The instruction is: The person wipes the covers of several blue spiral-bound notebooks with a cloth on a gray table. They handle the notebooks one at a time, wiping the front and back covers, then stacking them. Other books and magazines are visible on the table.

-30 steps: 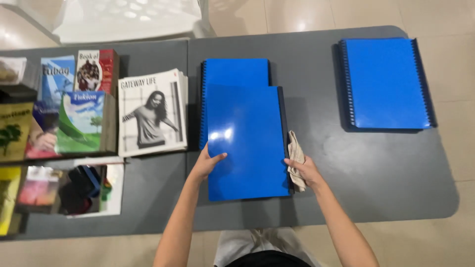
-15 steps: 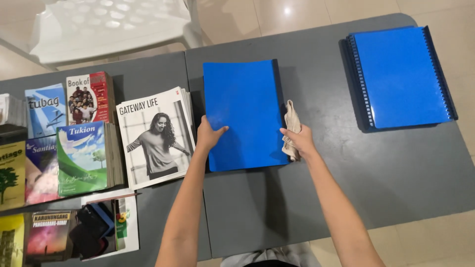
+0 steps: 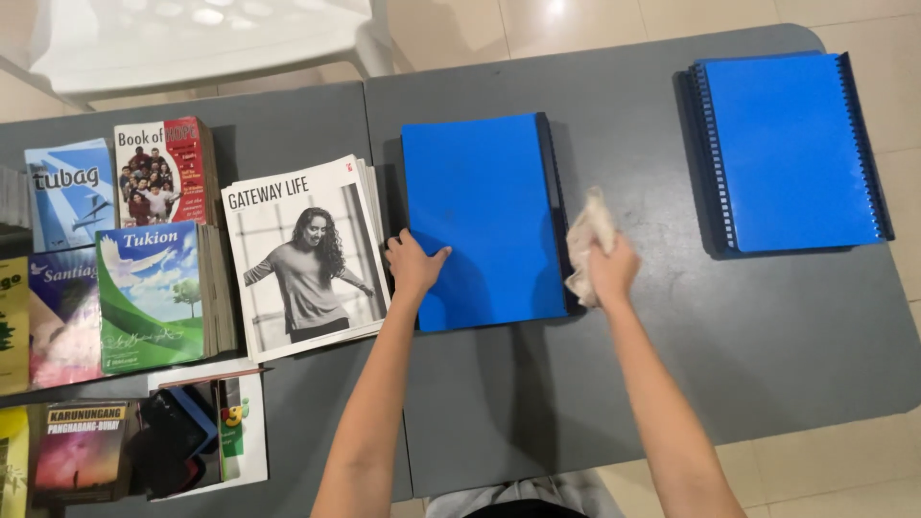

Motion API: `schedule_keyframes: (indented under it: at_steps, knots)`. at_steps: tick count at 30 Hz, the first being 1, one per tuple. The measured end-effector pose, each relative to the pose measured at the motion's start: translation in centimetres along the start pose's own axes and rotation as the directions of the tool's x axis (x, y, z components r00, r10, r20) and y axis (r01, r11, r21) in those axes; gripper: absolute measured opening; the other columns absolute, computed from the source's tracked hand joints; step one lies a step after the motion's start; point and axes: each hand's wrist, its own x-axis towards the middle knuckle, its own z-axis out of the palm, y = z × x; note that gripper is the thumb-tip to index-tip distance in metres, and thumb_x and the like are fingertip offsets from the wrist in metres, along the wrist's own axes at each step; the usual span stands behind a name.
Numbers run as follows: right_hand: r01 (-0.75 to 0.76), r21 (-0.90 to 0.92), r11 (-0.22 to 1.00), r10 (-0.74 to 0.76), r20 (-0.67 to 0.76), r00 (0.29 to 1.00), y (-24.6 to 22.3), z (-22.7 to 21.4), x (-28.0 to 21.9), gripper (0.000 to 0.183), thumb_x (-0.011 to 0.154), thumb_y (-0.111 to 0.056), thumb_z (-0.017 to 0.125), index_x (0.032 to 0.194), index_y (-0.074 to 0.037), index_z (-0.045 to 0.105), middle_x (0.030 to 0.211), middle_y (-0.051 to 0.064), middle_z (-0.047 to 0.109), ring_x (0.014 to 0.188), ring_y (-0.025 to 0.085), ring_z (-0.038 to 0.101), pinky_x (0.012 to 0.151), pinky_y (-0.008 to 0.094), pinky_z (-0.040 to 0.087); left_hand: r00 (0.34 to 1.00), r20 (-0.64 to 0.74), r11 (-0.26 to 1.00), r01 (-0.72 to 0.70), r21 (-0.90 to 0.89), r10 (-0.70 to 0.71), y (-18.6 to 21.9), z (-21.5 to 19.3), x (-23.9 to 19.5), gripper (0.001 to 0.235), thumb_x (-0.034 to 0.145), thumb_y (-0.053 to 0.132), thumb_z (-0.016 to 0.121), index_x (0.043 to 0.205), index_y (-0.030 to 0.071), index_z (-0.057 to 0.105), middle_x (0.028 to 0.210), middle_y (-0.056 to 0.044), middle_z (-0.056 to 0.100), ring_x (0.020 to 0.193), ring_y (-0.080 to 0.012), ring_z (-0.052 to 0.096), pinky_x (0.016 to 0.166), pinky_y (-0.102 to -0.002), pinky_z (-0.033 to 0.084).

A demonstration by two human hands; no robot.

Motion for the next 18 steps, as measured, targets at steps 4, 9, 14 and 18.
schedule_keyframes:
  at_steps: [4,9,14,18]
  knots:
    - [-0.429,0.131,0.894,0.422,0.079,0.903,-3.8,-4.2,0.2,0.03,0.097,-0.016,0.068,0.122,0.0,0.066,0.116,0.021,0.068,0.095,0.035,0.072,0.078,0.046,0.059,0.999,-0.006,0.992,-0.044,-0.122,0.044,-3.4,4.2,0.8,0.1,0.079,0.038,0.087,0.149,-0.007,0.031,0.141,-0.034,0.042,0.128,-0.053,0.043,0.105,-0.058,0.041]
    - [-0.085,0.013,0.996,0.081,0.164,0.983,-0.3,-3.0,0.4,0.053,0.098,-0.016,0.061,0.147,0.003,0.051,0.122,0.025,0.065,0.105,0.036,0.067,0.086,0.047,0.054,0.993,-0.102,0.974,-0.075,-0.214,0.054,-2.1,5.1,-0.6,0.096,0.087,0.03,0.08,0.155,-0.007,0.024,0.148,-0.032,0.043,0.135,-0.0502,0.041,0.113,-0.054,0.036]
    - [-0.317,-0.089,0.944,0.32,0.484,0.815,1.4,2.4,-1.8,0.051,0.106,-0.046,0.058,0.133,-0.003,0.064,0.12,0.024,0.072,0.115,0.038,0.067,0.094,0.046,0.052,0.995,-0.101,0.98,-0.015,-0.197,-0.006,-1.1,5.1,-0.6,0.099,0.086,0.029,0.081,0.156,-0.006,0.02,0.151,-0.031,0.04,0.137,-0.0486,0.039,0.114,-0.052,0.035]
    - [-0.336,0.108,0.936,0.244,0.492,0.836,-3.4,-0.5,-2.3,0.051,0.098,-0.045,0.057,0.143,-0.02,0.058,0.127,0.012,0.07,0.116,0.028,0.067,0.097,0.04,0.05,0.995,-0.091,0.982,0.02,-0.189,-0.038,-0.8,5.6,-0.9,0.103,0.085,0.03,0.081,0.157,-0.006,0.017,0.152,-0.03,0.039,0.138,-0.0475,0.039,0.115,-0.05,0.035]
